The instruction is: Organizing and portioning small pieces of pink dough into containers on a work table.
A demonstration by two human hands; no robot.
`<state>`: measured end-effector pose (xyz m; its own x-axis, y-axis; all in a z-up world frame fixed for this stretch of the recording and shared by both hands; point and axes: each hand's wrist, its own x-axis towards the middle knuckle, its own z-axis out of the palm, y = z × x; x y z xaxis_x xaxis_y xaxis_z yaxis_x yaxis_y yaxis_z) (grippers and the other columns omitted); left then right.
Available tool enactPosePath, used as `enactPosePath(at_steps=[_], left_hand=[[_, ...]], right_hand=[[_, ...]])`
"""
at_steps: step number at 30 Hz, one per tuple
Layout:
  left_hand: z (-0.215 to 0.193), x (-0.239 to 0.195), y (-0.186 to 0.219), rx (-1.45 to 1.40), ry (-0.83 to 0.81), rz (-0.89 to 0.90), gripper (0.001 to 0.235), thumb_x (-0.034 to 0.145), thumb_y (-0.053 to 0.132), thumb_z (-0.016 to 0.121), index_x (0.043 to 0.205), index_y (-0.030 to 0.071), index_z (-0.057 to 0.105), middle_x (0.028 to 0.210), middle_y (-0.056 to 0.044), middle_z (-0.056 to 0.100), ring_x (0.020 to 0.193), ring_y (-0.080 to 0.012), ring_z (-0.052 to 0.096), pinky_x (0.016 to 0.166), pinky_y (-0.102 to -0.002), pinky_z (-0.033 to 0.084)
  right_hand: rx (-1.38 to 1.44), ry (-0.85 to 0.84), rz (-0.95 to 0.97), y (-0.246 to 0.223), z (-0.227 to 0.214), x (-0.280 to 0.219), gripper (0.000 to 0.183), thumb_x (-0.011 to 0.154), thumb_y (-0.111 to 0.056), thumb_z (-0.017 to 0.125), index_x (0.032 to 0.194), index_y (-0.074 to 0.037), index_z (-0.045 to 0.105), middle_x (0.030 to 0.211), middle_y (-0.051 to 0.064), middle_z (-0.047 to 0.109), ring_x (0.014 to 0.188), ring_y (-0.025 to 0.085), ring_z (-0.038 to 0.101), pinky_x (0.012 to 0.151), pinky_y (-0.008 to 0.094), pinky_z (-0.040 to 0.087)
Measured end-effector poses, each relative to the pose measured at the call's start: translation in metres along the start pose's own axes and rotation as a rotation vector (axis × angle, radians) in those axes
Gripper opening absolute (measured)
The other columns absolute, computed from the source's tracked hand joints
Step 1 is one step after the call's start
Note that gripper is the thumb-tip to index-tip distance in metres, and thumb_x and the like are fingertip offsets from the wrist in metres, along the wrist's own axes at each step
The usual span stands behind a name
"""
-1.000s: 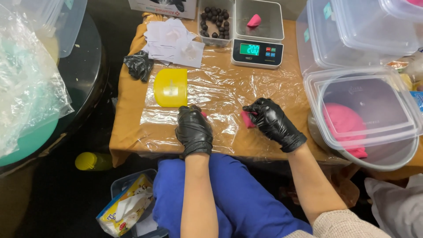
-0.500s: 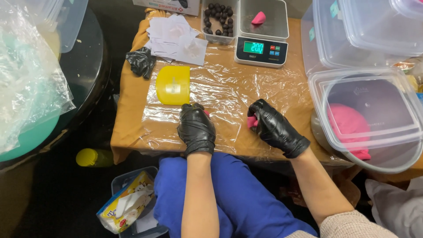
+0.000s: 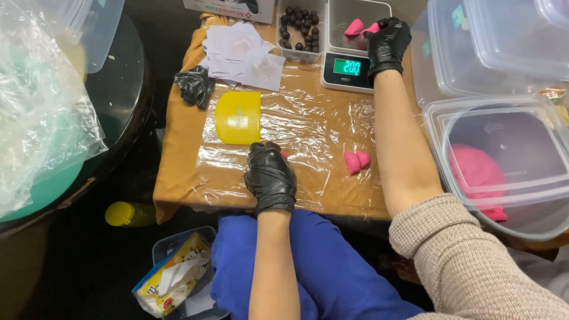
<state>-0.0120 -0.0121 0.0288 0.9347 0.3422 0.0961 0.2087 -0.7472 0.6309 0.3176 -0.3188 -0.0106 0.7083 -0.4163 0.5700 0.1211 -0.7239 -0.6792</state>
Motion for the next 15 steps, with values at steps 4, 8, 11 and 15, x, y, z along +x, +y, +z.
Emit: enactPosePath(at_steps=[4,8,11,15], left_hand=[[0.006,0.003,-0.004,-0.025,0.003,-0.023,0.009,0.086,0.015,0.071,0.095,0.012,0.07,0.086,-0.008,0.066,0.086,-0.0348,0.073,0.07,-0.051,0.062],[0.013,0.005,-0.005,-0.048,-0.011,-0.039,0.009,0.087,0.016,0.071,0.095,0.012,0.07,0.086,-0.008,0.066,0.088,-0.0348,0.073,0.071,-0.051,0.062],[0.014,0.004,-0.006,-0.065,-0.015,-0.035,0.009,0.087,0.016,0.071,0.095,0.013,0.07,0.086,-0.008,0.066,0.088,-0.0348,0.073,0.072,-0.051,0.062],[0.015,0.007,-0.005,-0.08,-0.013,-0.03,0.009,0.087,0.017,0.071,0.095,0.013,0.07,0.086,-0.008,0.066,0.089,-0.0348,0.073,0.072,-0.051,0.061]], right_hand=[[-0.223,-0.019,-0.072,0.046,0.029,0.019,0.03,0.065,-0.027,0.098,0.085,-0.017,0.078,0.083,0.003,0.075,0.074,0.021,0.072,0.074,0.035,0.058],[-0.04,0.192,-0.188,0.029,0.009,0.028,0.024,0.062,-0.013,0.094,0.067,-0.018,0.071,0.065,-0.004,0.076,0.06,0.013,0.068,0.059,0.034,0.058],[0.004,0.013,-0.3,-0.009,-0.002,0.015,0.025,0.076,-0.017,0.091,0.063,-0.02,0.07,0.061,-0.01,0.066,0.058,0.006,0.057,0.057,0.029,0.054],[0.079,-0.163,-0.193,-0.033,0.008,-0.006,0.029,0.073,-0.001,0.068,0.097,-0.005,0.083,0.096,0.005,0.083,0.085,0.012,0.076,0.069,0.027,0.064]])
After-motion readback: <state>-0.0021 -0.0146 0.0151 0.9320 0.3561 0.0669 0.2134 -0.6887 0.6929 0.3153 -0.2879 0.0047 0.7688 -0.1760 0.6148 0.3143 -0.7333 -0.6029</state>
